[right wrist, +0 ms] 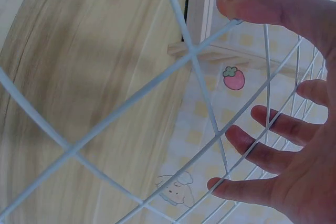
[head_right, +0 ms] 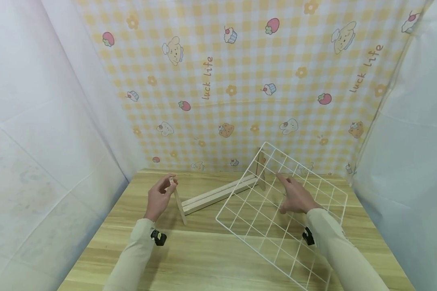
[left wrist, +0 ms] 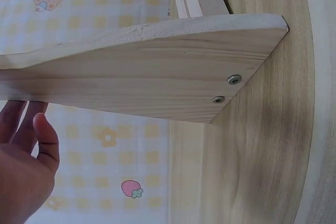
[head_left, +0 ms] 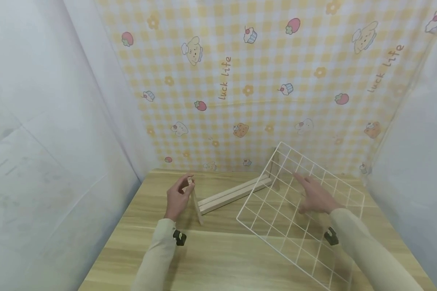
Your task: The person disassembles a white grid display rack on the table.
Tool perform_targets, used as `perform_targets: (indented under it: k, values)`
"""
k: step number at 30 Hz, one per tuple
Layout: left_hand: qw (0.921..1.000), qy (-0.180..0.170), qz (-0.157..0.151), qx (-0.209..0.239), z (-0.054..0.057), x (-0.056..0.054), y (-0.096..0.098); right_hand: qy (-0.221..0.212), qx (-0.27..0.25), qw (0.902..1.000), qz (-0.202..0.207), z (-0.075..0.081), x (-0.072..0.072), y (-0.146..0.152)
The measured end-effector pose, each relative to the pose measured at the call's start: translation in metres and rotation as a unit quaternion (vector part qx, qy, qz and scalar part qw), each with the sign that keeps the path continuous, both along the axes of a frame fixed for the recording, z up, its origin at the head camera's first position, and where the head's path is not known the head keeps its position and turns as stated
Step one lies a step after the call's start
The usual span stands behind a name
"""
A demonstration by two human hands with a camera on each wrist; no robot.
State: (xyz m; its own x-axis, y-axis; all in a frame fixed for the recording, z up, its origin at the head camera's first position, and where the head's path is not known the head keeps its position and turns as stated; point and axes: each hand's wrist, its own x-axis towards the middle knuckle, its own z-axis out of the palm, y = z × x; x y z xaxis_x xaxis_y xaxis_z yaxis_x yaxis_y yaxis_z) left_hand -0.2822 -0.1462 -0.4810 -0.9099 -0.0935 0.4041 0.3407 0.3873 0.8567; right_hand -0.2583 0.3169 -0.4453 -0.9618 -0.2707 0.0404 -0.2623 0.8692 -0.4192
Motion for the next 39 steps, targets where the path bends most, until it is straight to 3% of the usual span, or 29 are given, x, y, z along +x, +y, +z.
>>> perform_targets:
  k: [23,30,39]
  values:
    - [0.9993,0.011,0.034,0.01,-0.001,0.03,-0.007,-0.042,0.011,0.9987,0.028,-0.015,0.01,0.002]
    - [0.9987,0.008,0.046,0.021,-0.003,0.041,-0.006,-0.076,0.01,0.9967,0.027,-0.024,0.011,-0.002]
    - [0.9975,0.005,0.062,0.034,-0.001,0.053,-0.006,-0.062,0.03,0.997,0.036,-0.029,0.009,-0.009]
